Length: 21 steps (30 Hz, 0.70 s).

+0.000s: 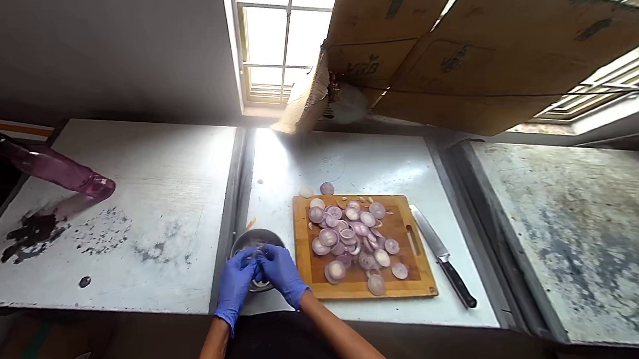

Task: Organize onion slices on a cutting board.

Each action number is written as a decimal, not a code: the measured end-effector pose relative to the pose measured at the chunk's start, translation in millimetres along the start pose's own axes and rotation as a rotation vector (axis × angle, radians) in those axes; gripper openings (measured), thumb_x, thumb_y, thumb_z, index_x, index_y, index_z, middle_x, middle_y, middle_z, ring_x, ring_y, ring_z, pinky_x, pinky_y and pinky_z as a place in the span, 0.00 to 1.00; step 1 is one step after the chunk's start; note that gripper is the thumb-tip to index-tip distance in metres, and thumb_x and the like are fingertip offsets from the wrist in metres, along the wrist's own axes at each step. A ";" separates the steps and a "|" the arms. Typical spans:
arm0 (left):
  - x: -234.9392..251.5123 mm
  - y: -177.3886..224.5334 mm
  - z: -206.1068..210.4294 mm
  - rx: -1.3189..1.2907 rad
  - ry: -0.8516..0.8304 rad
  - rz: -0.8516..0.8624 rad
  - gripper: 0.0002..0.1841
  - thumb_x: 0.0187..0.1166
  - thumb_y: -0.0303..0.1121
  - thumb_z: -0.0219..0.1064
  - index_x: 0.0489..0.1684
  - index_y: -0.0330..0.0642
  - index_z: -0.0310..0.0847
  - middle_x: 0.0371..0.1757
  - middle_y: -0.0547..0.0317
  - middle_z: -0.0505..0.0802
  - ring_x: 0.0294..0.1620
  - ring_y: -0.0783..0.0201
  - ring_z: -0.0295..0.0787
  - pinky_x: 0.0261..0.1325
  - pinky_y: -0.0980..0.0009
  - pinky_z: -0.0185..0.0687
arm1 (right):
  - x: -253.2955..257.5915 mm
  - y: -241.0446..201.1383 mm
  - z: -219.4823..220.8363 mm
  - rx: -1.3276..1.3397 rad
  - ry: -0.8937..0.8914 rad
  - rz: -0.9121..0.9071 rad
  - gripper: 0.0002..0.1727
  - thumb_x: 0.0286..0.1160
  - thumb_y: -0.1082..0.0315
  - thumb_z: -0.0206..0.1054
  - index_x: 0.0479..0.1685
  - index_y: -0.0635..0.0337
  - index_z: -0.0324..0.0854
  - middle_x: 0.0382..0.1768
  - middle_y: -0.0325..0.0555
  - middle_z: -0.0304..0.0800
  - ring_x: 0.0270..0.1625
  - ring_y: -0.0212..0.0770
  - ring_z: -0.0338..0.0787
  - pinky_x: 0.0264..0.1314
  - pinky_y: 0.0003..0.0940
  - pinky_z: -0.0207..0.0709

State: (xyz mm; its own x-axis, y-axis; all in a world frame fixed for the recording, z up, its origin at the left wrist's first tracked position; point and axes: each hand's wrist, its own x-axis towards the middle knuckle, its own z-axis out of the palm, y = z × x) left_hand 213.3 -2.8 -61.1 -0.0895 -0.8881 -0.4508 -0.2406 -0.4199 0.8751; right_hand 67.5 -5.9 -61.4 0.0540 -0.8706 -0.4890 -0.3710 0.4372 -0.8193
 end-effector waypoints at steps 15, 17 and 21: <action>7.0 -6.2 12.1 0.706 0.098 -0.034 0.23 0.72 0.27 0.69 0.68 0.36 0.84 0.68 0.37 0.84 0.62 0.47 0.87 0.68 0.52 0.84 | -26.4 36.2 -138.1 -0.684 0.483 0.154 0.15 0.80 0.63 0.63 0.59 0.55 0.87 0.54 0.56 0.92 0.55 0.59 0.93 0.51 0.62 0.85; 3.7 -3.9 14.2 0.679 0.146 -0.003 0.23 0.71 0.27 0.69 0.68 0.36 0.84 0.69 0.36 0.84 0.63 0.46 0.87 0.68 0.51 0.83 | -24.4 65.1 -183.3 -0.839 0.438 0.194 0.20 0.68 0.71 0.73 0.62 0.61 0.85 0.65 0.65 0.83 0.64 0.68 0.86 0.53 0.67 0.85; 2.7 -5.1 -3.6 0.499 0.193 0.007 0.20 0.72 0.27 0.70 0.64 0.35 0.86 0.65 0.41 0.87 0.57 0.54 0.90 0.64 0.59 0.87 | -19.3 97.9 -204.0 -1.033 0.409 0.030 0.13 0.73 0.74 0.70 0.54 0.56 0.90 0.54 0.60 0.91 0.58 0.65 0.91 0.50 0.63 0.85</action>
State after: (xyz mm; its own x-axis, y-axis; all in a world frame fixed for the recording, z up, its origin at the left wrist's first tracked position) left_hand 217.7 -3.7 -66.1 0.0749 -0.9286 -0.3634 -0.6751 -0.3155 0.6669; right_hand -159.0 7.7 -71.0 -0.2066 -0.9550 -0.2130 -0.9713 0.2263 -0.0725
